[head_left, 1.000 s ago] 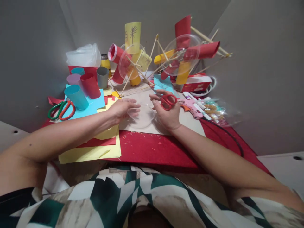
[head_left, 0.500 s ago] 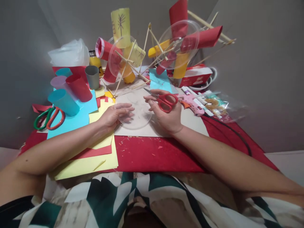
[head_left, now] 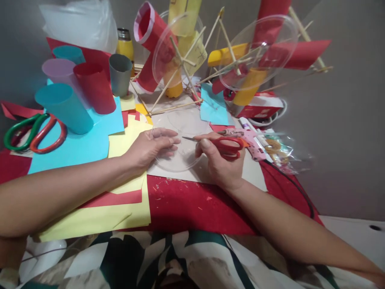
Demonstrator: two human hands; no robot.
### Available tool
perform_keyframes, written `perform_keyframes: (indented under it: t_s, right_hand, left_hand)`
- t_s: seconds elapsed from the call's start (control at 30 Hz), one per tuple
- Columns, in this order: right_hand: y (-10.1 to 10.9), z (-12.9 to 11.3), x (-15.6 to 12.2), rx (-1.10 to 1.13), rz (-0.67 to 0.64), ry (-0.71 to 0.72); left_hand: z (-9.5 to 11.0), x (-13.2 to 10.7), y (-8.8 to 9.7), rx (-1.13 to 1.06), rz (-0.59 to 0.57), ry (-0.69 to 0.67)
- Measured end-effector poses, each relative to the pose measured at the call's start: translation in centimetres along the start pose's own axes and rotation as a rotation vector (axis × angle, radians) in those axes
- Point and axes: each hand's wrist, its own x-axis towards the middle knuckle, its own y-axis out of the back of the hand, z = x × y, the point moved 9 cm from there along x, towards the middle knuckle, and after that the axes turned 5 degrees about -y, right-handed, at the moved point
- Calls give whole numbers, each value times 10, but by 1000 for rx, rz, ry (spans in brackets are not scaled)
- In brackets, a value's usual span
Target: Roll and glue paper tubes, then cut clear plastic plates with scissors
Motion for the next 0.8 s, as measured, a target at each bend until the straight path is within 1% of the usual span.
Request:
perform_keyframes:
  t_s: [0.1, 0.3, 0.43, 0.57, 0.8]
  right_hand:
    - [-1, 1, -2, -12, -8, 2]
    - [0, 1, -4, -37, 23, -3]
    - [-3, -4, -3, -34, -5, 15]
    - [-5, -9, -3, -86, -21, 29]
    - [-5, -7, -4, -102, -24, 22]
  left_hand:
    - [0, 0, -1, -1, -1, -13]
    - [1, -1, -2, 1, -13, -39]
    - [2, -1, -3, 24, -24, -43]
    - [2, -2, -4, 43, -27, -56]
    - [3, -3, -5, 54, -34, -64]
